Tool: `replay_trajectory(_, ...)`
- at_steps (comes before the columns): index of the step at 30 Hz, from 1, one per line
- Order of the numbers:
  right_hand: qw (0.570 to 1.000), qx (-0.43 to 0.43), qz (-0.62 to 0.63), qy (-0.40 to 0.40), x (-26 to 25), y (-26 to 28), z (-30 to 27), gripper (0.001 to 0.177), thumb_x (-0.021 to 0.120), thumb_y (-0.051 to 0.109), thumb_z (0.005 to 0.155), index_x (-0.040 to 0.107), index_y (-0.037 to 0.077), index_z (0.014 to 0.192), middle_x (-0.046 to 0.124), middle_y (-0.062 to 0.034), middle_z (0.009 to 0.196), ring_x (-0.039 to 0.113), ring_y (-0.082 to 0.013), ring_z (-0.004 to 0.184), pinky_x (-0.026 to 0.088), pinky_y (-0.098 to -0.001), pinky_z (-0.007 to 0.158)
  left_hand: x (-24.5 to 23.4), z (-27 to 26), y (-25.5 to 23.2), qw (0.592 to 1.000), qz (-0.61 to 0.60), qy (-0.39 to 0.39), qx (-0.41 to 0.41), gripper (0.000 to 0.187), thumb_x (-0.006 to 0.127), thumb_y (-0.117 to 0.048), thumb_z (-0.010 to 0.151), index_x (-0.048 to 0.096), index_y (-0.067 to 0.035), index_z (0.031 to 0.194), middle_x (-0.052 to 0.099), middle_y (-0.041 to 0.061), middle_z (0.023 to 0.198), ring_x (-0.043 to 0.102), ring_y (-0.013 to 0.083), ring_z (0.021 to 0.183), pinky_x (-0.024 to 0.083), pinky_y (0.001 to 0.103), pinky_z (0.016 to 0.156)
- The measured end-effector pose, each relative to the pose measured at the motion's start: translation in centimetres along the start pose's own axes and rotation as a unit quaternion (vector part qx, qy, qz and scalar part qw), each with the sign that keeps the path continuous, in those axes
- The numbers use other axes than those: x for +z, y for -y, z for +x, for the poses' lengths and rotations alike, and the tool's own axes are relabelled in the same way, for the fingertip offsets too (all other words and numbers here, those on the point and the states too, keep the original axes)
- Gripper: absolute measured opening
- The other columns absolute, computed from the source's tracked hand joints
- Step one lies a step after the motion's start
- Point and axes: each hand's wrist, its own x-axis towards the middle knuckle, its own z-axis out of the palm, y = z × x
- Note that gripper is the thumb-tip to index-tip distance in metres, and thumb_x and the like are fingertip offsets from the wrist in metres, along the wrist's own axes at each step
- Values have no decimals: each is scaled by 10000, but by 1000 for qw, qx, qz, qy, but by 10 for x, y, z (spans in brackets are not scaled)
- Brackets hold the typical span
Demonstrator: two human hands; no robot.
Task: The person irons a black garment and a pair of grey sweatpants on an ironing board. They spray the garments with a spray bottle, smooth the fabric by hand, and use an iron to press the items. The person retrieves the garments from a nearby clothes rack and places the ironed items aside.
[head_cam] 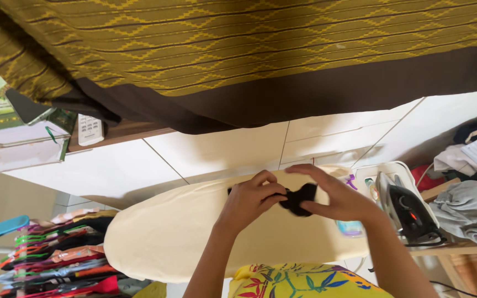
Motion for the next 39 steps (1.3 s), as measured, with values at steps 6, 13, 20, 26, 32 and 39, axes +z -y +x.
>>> replay_trajectory(6, 997, 72, -24, -25, 40, 0, 36, 151, 779, 138, 883, 686, 90, 992, 775, -7, 980, 731, -216, 995, 464, -411, 1084, -37, -10, 4, 990, 63, -72, 99, 109, 802, -130, 782, 725, -114, 858, 671, 4, 927, 685, 199, 832, 554, 332, 698)
replay_trajectory(13, 991, 94, 91, 40, 63, 18, 53, 227, 780, 168, 829, 655, 62, 986, 718, -48, 927, 708, -201, 887, 540, -327, 825, -51, -33, 26, 983, 50, -118, 130, 184, 830, -140, 762, 669, -67, 813, 661, 39, 842, 652, 253, 858, 531, 413, 832)
replay_trajectory(20, 992, 122, -37, -4, 72, 14, 57, 251, 845, 226, 800, 666, 66, 872, 679, -56, 831, 664, -265, 789, 531, -368, 707, -61, -57, 41, 994, 47, -101, 12, 230, 854, -211, 801, 682, -59, 800, 652, 62, 732, 649, 259, 630, 514, 366, 579)
replay_trajectory(26, 994, 21, -53, -95, 78, -7, 54, 239, 861, 150, 776, 656, 58, 856, 636, -61, 872, 648, -238, 790, 527, -332, 693, -67, -61, 59, 922, -62, 223, -312, 392, 816, -224, 777, 635, -182, 1122, 696, 26, 800, 702, 256, 652, 556, 376, 580)
replay_trajectory(32, 963, 24, -78, -257, 52, -40, 44, 226, 897, 72, 706, 708, 57, 829, 605, -49, 872, 610, -174, 799, 500, -310, 664, -50, -56, 94, 992, 104, 79, -1, 138, 779, -172, 933, 718, -132, 1050, 745, 65, 873, 706, 292, 801, 541, 404, 671)
replay_trajectory(39, 941, -18, 49, -334, 45, -62, 22, 169, 791, 54, 883, 634, 61, 943, 671, -17, 956, 642, -134, 840, 531, -253, 733, -71, -38, 88, 978, 204, -16, -33, 683, 787, -128, 785, 588, -192, 1435, 718, 68, 849, 680, 274, 713, 541, 405, 641)
